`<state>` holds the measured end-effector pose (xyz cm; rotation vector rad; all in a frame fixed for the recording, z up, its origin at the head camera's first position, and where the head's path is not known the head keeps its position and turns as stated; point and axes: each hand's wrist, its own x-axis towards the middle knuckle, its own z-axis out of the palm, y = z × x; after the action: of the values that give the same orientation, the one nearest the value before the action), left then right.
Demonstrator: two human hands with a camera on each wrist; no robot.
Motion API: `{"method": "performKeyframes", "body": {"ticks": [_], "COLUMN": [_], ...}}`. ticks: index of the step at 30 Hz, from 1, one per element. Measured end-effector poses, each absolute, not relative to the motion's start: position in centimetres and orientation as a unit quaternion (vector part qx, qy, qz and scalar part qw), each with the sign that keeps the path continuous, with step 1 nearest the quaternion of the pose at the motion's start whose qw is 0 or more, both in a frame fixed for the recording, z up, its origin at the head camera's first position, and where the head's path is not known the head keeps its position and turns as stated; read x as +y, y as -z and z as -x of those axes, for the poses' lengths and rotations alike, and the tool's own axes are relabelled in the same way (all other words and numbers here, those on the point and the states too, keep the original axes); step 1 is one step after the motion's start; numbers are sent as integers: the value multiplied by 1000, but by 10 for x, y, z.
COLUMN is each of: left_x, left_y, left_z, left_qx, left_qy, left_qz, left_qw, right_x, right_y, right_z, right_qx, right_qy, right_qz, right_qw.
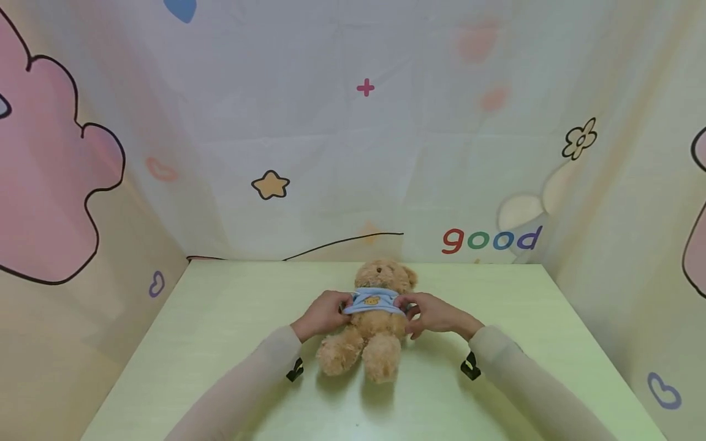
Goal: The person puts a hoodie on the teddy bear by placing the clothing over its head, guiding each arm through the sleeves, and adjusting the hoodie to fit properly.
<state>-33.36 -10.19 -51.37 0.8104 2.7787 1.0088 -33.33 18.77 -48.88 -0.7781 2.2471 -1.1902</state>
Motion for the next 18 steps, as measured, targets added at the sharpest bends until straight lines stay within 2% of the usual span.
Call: {"method": "performKeyframes", "body": {"ticks": [2, 6, 8, 10, 13, 18], "left_x": [-98, -93, -92, -90, -90, -101], "left_y": [514, 511, 508, 505, 505, 508], "left_z": [332, 331, 330, 328, 327, 330], "left_qx": [920, 939, 943, 944, 942, 930], "left_qy": [-289, -224, -212, -209, -224, -273], "left_qz": [-263, -254, -247, -238, -235, -245], "left_qw": [3, -53, -75, -87, -83, -31], "right_x": [182, 167, 161, 157, 154, 158], "right_y": [490, 490, 492, 494, 497, 490], "right_z": [329, 323, 323, 321, 319, 317], "right_qx": [851, 903, 918, 925, 932, 932], "right_qy": [398, 295, 232, 178, 134, 205], "right_qz": [290, 311, 316, 314, 304, 288], "right_qw": [183, 19, -64, -121, -147, -79]}}
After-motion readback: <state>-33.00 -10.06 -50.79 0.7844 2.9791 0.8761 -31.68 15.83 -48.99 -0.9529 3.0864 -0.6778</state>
